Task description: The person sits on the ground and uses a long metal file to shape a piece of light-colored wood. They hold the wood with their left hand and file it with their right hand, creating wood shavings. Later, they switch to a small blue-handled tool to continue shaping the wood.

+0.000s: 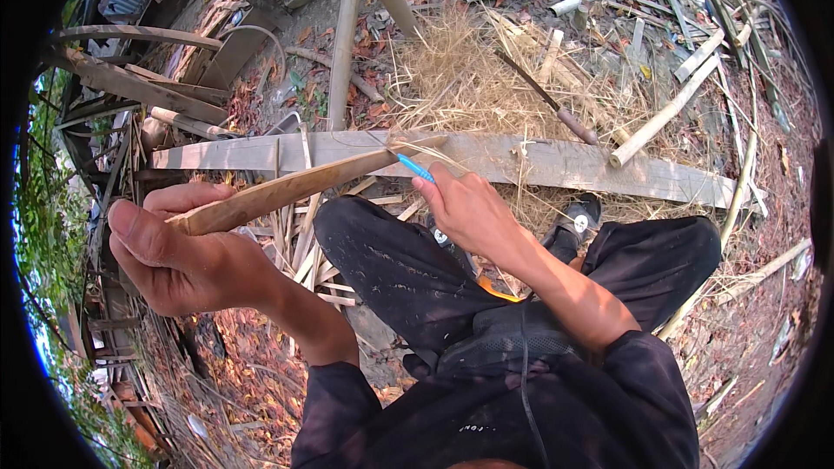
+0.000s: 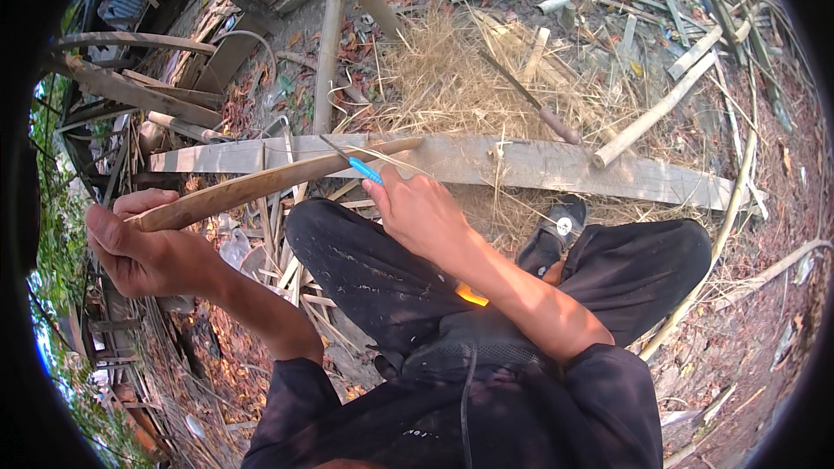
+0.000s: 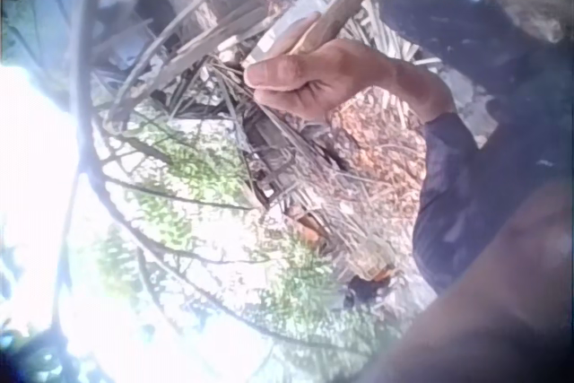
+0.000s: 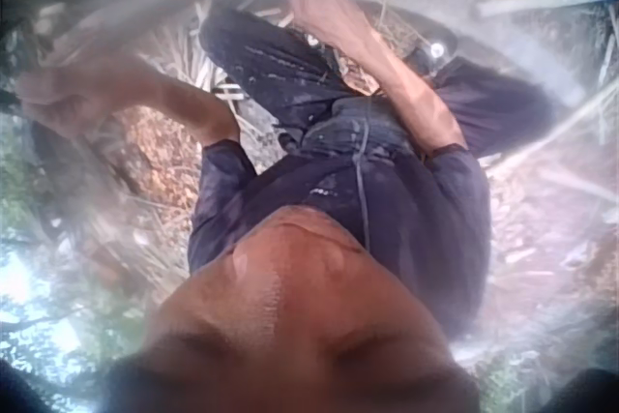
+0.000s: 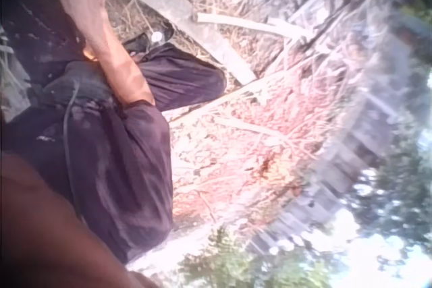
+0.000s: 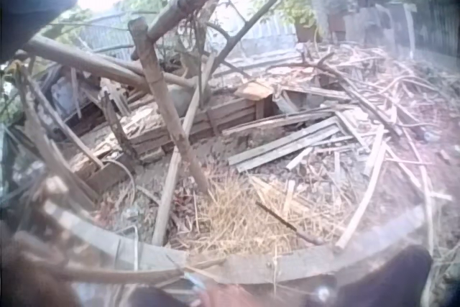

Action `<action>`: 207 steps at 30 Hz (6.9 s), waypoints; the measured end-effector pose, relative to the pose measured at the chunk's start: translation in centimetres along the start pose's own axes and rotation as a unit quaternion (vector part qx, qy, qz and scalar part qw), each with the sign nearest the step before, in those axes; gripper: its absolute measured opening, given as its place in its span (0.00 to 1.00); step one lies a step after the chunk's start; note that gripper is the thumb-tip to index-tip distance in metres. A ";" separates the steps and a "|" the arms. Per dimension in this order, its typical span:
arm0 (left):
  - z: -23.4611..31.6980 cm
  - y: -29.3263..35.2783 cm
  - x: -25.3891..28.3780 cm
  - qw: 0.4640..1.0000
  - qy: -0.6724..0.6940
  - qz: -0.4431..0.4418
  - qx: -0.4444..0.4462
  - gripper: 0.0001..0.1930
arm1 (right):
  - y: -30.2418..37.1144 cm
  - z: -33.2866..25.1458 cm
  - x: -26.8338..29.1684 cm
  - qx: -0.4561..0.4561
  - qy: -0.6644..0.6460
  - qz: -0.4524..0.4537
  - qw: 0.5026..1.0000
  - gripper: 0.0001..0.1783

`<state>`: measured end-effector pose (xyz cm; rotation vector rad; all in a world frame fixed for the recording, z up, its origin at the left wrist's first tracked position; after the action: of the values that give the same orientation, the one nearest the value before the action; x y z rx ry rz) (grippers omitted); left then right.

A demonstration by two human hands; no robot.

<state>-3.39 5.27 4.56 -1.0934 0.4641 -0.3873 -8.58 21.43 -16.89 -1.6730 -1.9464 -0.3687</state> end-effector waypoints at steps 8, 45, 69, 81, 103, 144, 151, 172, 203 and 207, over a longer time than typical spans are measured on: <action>-0.2 -0.1 0.7 0.999 -0.017 0.020 -0.033 0.19 | -3.1 8.7 -4.7 -0.066 0.060 -0.020 0.996 0.23; -4.1 -1.0 2.2 0.996 -0.053 0.065 -0.030 0.23 | -4.4 20.4 -8.6 -0.096 0.097 0.011 0.991 0.27; -4.3 -0.7 2.9 0.999 -0.043 0.033 -0.001 0.23 | -4.5 16.8 -9.5 -0.154 0.045 -0.087 0.983 0.27; -1.9 -0.2 0.7 0.998 -0.024 0.050 -0.006 0.22 | -1.9 3.4 -2.0 -0.041 -0.125 -0.027 0.991 0.21; 3.5 2.2 -0.1 0.996 0.002 0.078 -0.033 0.18 | 2.4 5.6 -2.4 -0.033 -0.072 0.074 0.994 0.14; 2.2 1.2 0.7 0.992 0.106 -0.051 -0.035 0.15 | 5.8 -12.0 4.8 0.085 -0.202 0.048 0.975 0.13; 1.9 1.0 0.5 0.992 0.107 -0.042 -0.055 0.15 | 3.7 -1.8 1.5 0.010 -0.052 0.060 0.997 0.17; 1.9 0.2 0.5 0.994 0.105 -0.031 -0.025 0.19 | 2.0 4.3 -2.0 -0.074 0.018 0.030 0.997 0.22; 1.1 1.8 2.8 0.996 0.008 0.073 -0.052 0.16 | 3.5 -2.1 -1.6 0.032 -0.079 0.046 0.995 0.18; 2.1 2.1 3.0 0.994 -0.041 0.091 -0.047 0.16 | 2.2 5.6 -3.1 -0.069 -0.014 0.008 0.997 0.20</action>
<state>0.41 6.13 2.99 -1.1433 0.5087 -0.1613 -7.38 22.29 -23.51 -1.7877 -1.9653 -0.4873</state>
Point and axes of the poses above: each hand's wrist, its own y-axis away from the middle knuckle, its own x-axis out of the back of the hand, z = x × y, the point moved 6 cm from there along -y, towards the middle knuckle, and after that the axes turned 4 degrees about z, right-handed, at the moved point
